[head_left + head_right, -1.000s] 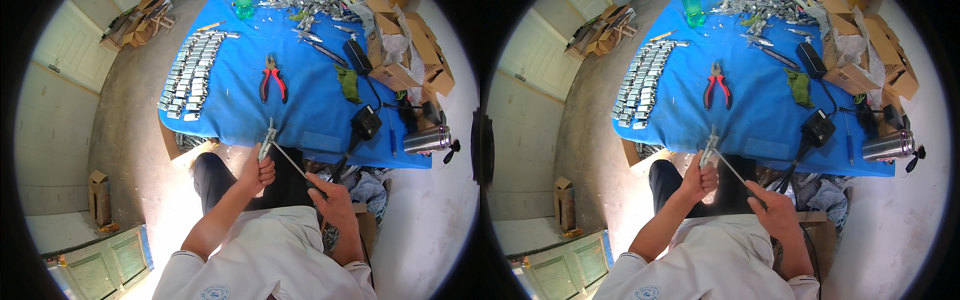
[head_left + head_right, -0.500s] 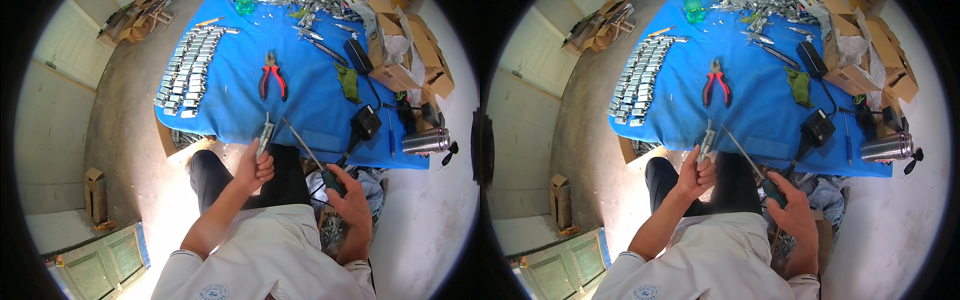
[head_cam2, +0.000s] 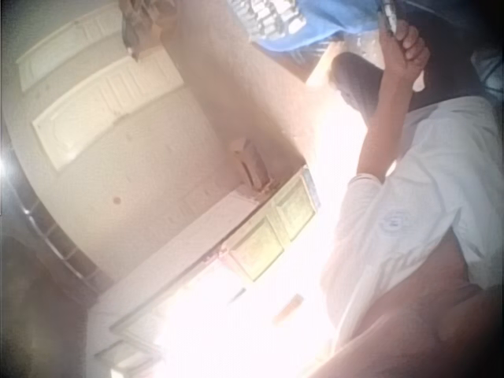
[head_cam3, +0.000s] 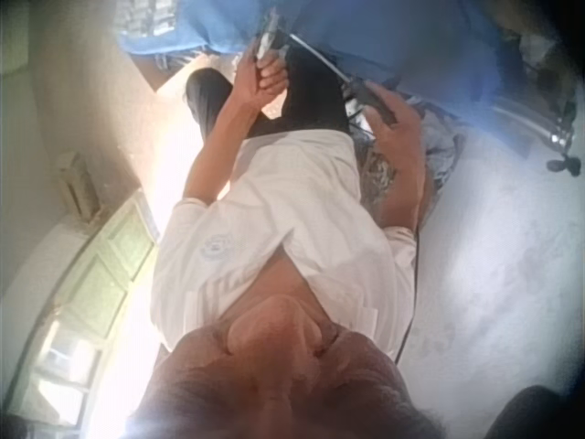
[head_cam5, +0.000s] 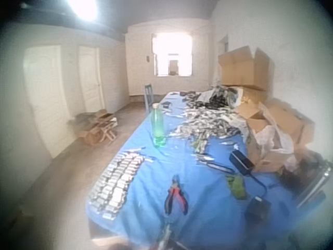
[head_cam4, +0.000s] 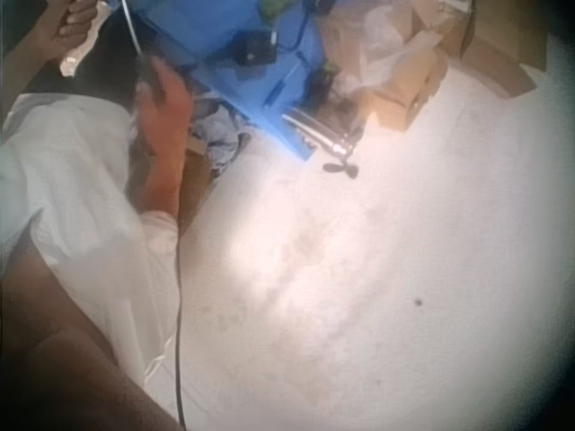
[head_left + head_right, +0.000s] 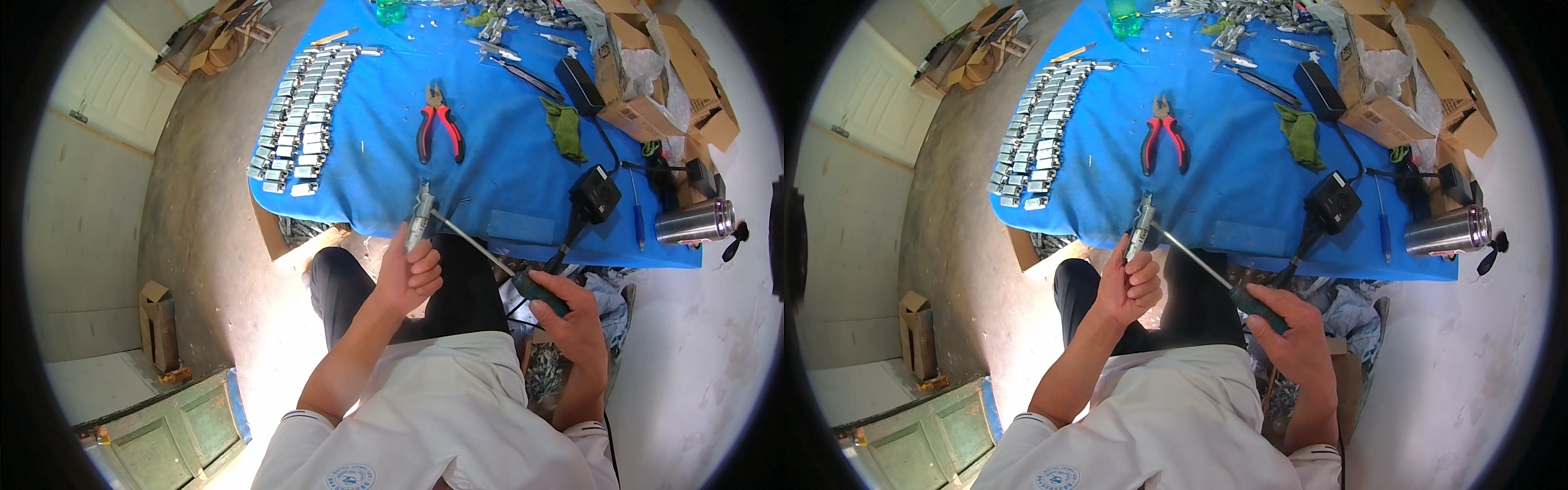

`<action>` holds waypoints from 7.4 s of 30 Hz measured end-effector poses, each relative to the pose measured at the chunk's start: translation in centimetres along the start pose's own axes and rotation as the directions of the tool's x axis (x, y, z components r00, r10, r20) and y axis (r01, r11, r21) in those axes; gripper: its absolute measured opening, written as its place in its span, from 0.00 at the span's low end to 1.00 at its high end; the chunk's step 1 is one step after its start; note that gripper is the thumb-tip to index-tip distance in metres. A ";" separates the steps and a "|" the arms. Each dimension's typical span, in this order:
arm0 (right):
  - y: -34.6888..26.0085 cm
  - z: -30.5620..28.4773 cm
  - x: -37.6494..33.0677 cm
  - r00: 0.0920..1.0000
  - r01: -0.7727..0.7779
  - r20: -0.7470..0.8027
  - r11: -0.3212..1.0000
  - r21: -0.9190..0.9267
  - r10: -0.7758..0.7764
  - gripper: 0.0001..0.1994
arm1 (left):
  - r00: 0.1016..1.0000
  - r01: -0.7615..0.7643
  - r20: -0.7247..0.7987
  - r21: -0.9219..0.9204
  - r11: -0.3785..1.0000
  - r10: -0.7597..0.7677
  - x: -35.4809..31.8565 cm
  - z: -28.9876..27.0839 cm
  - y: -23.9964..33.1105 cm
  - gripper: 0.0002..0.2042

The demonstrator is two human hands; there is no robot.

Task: The person sits on the floor and uses a screwdriver to remove screws from a small electronic device. They then use their hands to separate the device's casing and remove internal components.

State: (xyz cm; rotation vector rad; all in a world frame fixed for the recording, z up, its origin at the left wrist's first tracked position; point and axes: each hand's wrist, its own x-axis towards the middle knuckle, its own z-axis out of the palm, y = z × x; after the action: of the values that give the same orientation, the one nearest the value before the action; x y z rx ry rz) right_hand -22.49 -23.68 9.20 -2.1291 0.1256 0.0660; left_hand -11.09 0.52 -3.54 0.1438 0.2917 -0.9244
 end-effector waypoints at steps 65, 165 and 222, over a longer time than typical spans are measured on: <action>-2.9 1.0 12.0 0.974 0.222 -0.044 0.975 0.031 -0.221 0.17 | 0.837 -0.277 0.101 0.926 0.257 0.538 -2.9 -0.2 1.6 0.22; -4.6 -4.1 11.2 0.794 0.531 0.487 0.805 -0.265 -0.364 0.18 | 0.701 -0.249 -0.102 0.893 0.376 0.706 -0.7 -1.6 2.3 0.26; -4.5 -4.4 13.4 0.856 0.292 0.499 0.923 -0.251 -0.136 0.15 | 0.689 -0.250 -0.216 0.825 0.507 0.691 -0.6 -0.9 2.7 0.29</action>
State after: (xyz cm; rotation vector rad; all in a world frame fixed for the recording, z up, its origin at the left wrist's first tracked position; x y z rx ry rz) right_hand -8.65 -25.85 14.06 -2.3674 -0.4471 0.5024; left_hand -9.45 2.79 -4.23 1.2412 0.3342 -0.3280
